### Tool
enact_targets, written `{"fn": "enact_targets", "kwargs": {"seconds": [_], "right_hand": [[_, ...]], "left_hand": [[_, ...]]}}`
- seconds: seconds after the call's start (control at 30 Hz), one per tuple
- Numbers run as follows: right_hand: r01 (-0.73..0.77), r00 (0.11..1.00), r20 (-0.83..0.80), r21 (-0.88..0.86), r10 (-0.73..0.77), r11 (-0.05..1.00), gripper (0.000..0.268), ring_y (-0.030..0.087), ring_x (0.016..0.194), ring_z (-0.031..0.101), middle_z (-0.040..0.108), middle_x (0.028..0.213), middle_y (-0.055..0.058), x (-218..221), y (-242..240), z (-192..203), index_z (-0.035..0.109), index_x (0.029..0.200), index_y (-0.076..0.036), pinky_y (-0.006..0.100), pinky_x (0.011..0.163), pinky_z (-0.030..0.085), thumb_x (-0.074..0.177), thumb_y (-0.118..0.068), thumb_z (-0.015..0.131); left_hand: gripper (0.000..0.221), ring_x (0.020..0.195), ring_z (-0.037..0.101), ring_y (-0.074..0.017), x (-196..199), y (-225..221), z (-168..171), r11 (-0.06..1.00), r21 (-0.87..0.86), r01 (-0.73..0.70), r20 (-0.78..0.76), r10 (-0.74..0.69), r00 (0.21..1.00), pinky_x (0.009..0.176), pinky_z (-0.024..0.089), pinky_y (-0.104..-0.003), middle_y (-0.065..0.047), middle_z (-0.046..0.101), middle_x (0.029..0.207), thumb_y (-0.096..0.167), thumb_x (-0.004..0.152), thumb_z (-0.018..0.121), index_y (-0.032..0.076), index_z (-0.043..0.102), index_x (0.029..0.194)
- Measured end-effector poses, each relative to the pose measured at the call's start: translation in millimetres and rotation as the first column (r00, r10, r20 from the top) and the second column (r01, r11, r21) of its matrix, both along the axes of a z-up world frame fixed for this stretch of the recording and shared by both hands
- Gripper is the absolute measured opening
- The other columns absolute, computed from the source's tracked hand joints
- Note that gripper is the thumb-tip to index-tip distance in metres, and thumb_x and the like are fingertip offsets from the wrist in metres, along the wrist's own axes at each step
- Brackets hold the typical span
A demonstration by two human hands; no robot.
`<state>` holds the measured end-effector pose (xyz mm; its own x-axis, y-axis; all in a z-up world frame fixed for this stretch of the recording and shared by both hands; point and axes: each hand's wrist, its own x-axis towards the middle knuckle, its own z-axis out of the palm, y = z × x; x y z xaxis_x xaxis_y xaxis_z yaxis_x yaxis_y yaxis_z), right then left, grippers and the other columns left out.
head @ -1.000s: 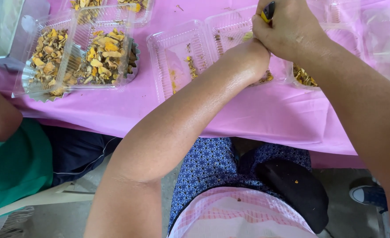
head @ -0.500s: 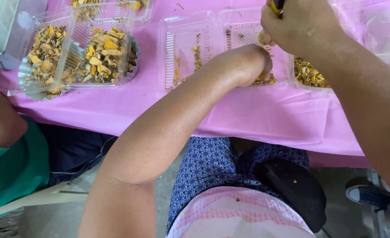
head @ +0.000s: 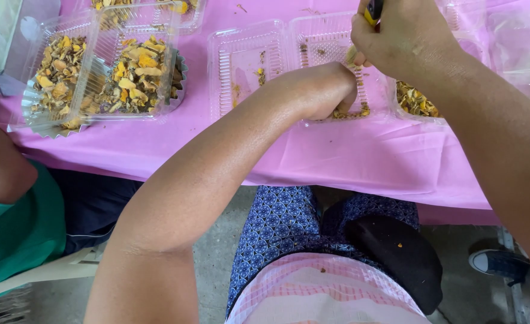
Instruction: Sorting, cleaning with a brush, and bagging dried leaves on a table.
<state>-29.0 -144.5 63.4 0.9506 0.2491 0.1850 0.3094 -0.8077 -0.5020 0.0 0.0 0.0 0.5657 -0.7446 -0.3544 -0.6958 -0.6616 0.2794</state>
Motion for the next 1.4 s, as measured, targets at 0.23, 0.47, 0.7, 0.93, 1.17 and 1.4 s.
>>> {"fn": "enact_targets", "kwargs": {"seconds": [0.23, 0.47, 0.7, 0.93, 1.17, 1.4], "right_hand": [[-0.046, 0.999, -0.007, 0.233, 0.049, 0.971, 0.017, 0.016, 0.064, 0.076, 0.073, 0.073, 0.010, -15, 1, 9, 0.056, 0.089, -0.005, 0.025, 0.056, 0.058, 0.102, 0.002, 0.047], [0.123, 0.986, -0.146, 0.288, -0.083, 0.950, 0.015, 0.013, 0.068, 0.076, 0.073, 0.070, 0.009, -13, -7, 14, 0.057, 0.089, -0.010, 0.021, 0.064, 0.058, 0.101, -0.007, 0.049], [0.258, 0.944, -0.236, 0.094, -0.231, 0.961, 0.014, 0.008, 0.065, 0.068, 0.074, 0.069, 0.003, -22, -10, 16, 0.060, 0.092, -0.012, 0.026, 0.048, 0.050, 0.097, -0.014, 0.047], [0.270, 0.949, -0.236, 0.268, -0.209, 0.925, 0.015, 0.011, 0.069, 0.076, 0.072, 0.066, 0.008, -32, -13, 25, 0.057, 0.086, -0.012, 0.021, 0.063, 0.054, 0.098, -0.012, 0.048], [0.177, 0.965, -0.246, 0.351, -0.092, 0.920, 0.015, 0.015, 0.077, 0.079, 0.078, 0.080, 0.012, -24, -16, 13, 0.062, 0.096, -0.011, 0.023, 0.066, 0.055, 0.108, -0.017, 0.056], [0.169, 0.973, -0.213, 0.372, -0.093, 0.913, 0.012, 0.013, 0.083, 0.078, 0.078, 0.084, 0.010, -21, -24, 9, 0.061, 0.100, -0.011, 0.024, 0.051, 0.045, 0.110, -0.016, 0.057]], "left_hand": [[0.032, 0.060, 0.052, -0.0229, -13, 10, 16, 0.999, -0.031, -0.023, 0.039, 0.024, 0.999, 0.052, 0.040, -0.035, -0.005, 0.056, 0.069, -0.018, 0.067, 0.048, 0.011, 0.062, 0.070], [0.038, 0.078, 0.067, -0.0195, 2, 18, 22, 0.969, -0.123, -0.213, -0.014, 0.213, 0.977, 0.064, 0.053, -0.031, -0.005, 0.072, 0.097, -0.016, 0.084, 0.056, 0.011, 0.077, 0.100], [0.022, 0.065, 0.030, -0.0182, 73, -1, -21, 0.968, 0.031, -0.250, -0.011, 0.251, 0.968, 0.054, 0.029, -0.031, -0.001, 0.051, 0.079, -0.013, 0.069, 0.045, 0.009, 0.050, 0.071], [0.045, 0.068, 0.070, -0.0172, 41, 26, 12, 0.869, -0.319, -0.377, -0.037, 0.386, 0.922, 0.056, 0.048, -0.031, -0.002, 0.077, 0.087, -0.009, 0.082, 0.052, 0.017, 0.082, 0.102], [0.029, 0.068, 0.073, -0.0063, 1, 35, 43, 0.583, -0.463, -0.667, -0.363, 0.562, 0.743, 0.064, 0.057, -0.022, 0.001, 0.079, 0.079, 0.004, 0.083, 0.065, 0.016, 0.082, 0.103], [0.023, 0.087, 0.075, -0.0246, 19, 30, 7, 0.056, -0.497, -0.866, -0.835, 0.241, 0.495, 0.079, 0.068, -0.029, -0.019, 0.075, 0.096, -0.011, 0.082, 0.072, -0.009, 0.075, 0.105]]}}
